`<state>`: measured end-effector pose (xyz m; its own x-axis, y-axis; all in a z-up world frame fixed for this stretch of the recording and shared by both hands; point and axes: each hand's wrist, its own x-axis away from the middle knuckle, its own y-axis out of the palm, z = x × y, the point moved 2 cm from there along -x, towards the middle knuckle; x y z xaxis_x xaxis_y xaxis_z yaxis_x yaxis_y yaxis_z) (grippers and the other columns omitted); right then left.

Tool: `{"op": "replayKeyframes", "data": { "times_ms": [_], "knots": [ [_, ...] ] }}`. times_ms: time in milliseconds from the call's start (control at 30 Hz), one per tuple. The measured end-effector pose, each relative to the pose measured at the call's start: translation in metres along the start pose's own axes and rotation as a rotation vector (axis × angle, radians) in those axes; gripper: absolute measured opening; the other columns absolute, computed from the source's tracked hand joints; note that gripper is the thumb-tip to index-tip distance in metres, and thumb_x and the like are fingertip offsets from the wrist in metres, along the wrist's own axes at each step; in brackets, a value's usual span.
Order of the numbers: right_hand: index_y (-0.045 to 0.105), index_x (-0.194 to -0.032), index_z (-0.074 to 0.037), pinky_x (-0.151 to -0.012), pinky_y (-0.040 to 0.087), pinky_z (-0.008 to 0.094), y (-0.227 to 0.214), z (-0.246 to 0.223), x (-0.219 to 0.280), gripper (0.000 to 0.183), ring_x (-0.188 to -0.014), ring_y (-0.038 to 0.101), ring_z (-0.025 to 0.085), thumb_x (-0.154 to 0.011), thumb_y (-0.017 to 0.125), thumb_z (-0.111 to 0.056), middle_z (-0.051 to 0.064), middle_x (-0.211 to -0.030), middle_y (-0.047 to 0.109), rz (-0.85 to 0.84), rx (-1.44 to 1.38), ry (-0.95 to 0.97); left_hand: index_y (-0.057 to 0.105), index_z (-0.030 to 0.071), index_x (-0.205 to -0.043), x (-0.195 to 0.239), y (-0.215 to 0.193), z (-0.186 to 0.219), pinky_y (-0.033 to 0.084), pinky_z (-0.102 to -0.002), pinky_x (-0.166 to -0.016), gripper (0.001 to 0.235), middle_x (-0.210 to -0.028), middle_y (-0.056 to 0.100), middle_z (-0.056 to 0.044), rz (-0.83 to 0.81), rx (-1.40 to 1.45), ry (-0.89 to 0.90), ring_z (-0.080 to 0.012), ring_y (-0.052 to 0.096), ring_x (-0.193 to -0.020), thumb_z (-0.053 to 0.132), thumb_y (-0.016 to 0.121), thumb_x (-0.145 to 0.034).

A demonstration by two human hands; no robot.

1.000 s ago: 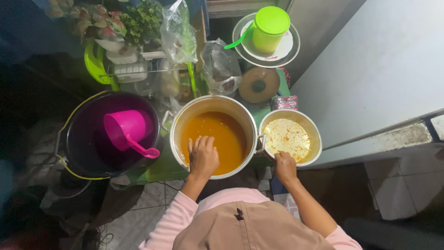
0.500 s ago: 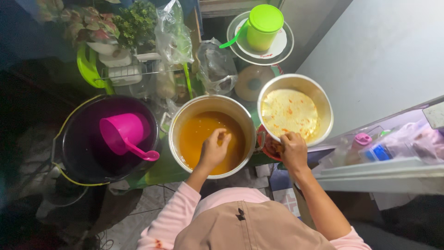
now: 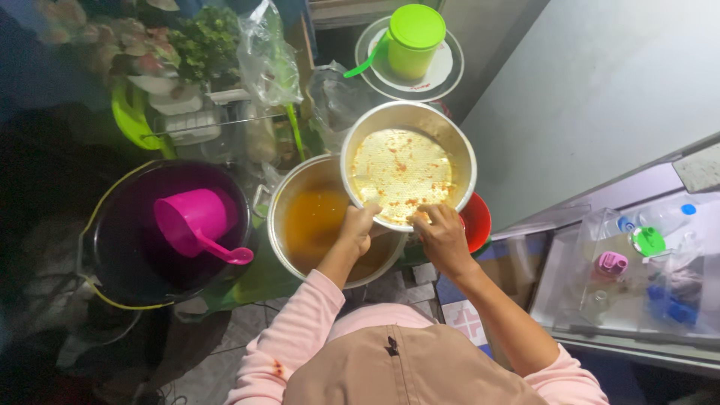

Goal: The person mixes a yellow liquid in a pot with their hands, scoops water with a pink scoop, and transfers a solid food item from a strainer into a green bowl. They then open a small packet and add its contents to the bowl, followed by more water, and mix the contents by hand.

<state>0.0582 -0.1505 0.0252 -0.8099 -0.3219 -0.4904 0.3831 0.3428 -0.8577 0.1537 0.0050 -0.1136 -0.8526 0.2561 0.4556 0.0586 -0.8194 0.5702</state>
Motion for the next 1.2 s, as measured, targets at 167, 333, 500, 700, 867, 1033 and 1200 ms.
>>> {"op": "replayKeyframes", "data": {
  "times_ms": [167,333,500,700,867,1033,1200],
  "knots": [
    [0.069,-0.119,-0.01,-0.101,0.05,0.045,0.002,0.039,0.016,0.043,-0.122,0.056,0.035,-0.08,0.063,0.007,0.013,-0.13,0.061,0.126,-0.008,0.217,0.056,-0.011,-0.128,-0.012,-0.016,-0.001,0.068,-0.048,-0.073,0.044,-0.114,0.069,-0.026,0.105,0.0,0.014,-0.0358,0.075,-0.095,-0.004,0.056,-0.085],
    [0.068,-0.12,-0.004,-0.101,0.047,0.048,0.021,0.115,0.058,0.033,-0.118,0.056,0.041,-0.087,0.068,0.0,0.019,-0.127,0.06,0.173,-0.087,0.495,0.051,-0.007,-0.131,0.006,-0.01,0.013,0.068,-0.049,-0.068,0.047,-0.116,0.067,-0.023,0.116,-0.052,0.025,-0.0341,0.074,-0.093,-0.003,0.055,-0.084],
    [0.07,-0.116,-0.005,-0.101,0.048,0.047,0.074,0.178,0.11,0.029,-0.114,0.059,0.039,-0.087,0.072,-0.007,0.02,-0.119,0.064,0.11,-0.067,0.629,0.052,-0.006,-0.13,0.016,-0.009,0.013,0.068,-0.047,-0.068,0.048,-0.115,0.067,-0.022,0.136,-0.068,0.039,-0.0339,0.074,-0.093,-0.003,0.056,-0.083],
    [0.073,-0.116,-0.011,-0.1,0.049,0.048,0.137,0.198,0.147,0.034,-0.115,0.059,0.042,-0.084,0.078,-0.021,0.021,-0.117,0.065,-0.121,0.027,0.772,0.055,-0.008,-0.126,0.017,-0.031,-0.003,0.067,-0.047,-0.068,0.046,-0.112,0.069,-0.023,0.183,-0.038,0.033,-0.0332,0.075,-0.09,-0.002,0.058,-0.081],
    [0.071,-0.121,-0.017,-0.096,0.049,0.052,0.154,0.186,0.143,0.046,-0.121,0.055,0.04,-0.078,0.078,-0.031,0.016,-0.13,0.06,-0.285,0.266,0.842,0.06,-0.012,-0.122,0.019,-0.055,-0.011,0.067,-0.046,-0.068,0.043,-0.108,0.07,-0.023,0.237,0.011,0.083,-0.0329,0.075,-0.087,-0.002,0.06,-0.08],
    [0.068,-0.123,-0.016,-0.096,0.048,0.052,0.145,0.178,0.135,0.049,-0.123,0.053,0.039,-0.078,0.078,-0.029,0.017,-0.134,0.057,-0.33,0.357,0.824,0.06,-0.011,-0.121,0.027,-0.071,-0.012,0.067,-0.048,-0.065,0.042,-0.106,0.071,-0.023,0.28,0.053,0.103,-0.0334,0.075,-0.084,-0.001,0.059,-0.079],
    [0.061,-0.127,-0.011,-0.095,0.049,0.052,0.131,0.178,0.137,0.06,-0.12,0.052,0.042,-0.072,0.083,-0.02,0.022,-0.133,0.055,-0.172,0.395,0.915,0.061,-0.01,-0.12,0.035,-0.09,-0.012,0.067,-0.046,-0.065,0.042,-0.106,0.07,-0.021,0.338,0.07,0.114,-0.0324,0.075,-0.085,0.0,0.061,-0.08]
  ]
}}
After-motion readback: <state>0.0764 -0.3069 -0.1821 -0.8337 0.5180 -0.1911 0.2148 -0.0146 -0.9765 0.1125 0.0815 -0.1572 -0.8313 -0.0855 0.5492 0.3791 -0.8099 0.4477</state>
